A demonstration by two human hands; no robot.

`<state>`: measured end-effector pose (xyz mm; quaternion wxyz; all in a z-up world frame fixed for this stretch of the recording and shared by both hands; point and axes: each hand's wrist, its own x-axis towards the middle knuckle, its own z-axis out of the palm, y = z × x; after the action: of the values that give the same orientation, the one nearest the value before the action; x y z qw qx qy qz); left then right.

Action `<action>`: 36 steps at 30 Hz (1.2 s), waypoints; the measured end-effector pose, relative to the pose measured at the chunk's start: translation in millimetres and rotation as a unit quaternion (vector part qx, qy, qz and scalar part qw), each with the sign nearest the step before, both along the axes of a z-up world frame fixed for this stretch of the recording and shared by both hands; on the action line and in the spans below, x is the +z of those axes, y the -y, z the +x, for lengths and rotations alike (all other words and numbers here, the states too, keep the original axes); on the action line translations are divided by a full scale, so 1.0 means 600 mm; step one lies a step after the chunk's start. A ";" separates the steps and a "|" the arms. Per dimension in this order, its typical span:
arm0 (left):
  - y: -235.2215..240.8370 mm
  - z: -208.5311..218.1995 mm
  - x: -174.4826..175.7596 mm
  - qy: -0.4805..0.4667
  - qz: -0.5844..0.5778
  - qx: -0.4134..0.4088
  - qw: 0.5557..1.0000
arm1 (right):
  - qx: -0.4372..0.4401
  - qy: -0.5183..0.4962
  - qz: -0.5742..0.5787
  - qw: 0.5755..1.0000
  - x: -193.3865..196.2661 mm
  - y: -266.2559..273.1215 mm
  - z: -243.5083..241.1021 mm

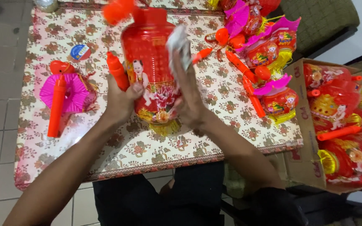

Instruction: The person assembles colorful plastic lanterns by inserting battery-powered light fixtures into the lantern bodies and wiping the exterior of one with a cloth.

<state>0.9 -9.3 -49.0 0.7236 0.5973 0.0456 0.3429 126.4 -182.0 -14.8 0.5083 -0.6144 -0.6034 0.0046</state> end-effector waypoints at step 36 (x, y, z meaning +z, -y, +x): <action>0.010 0.004 0.000 -0.004 -0.048 0.052 0.997 | 0.015 0.102 0.182 0.978 -0.013 -0.051 -0.004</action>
<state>3.3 -15.0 -49.3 0.7323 0.5601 0.0961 0.3752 124.1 -151.3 -22.5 0.5478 -0.4995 -0.6517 -0.1604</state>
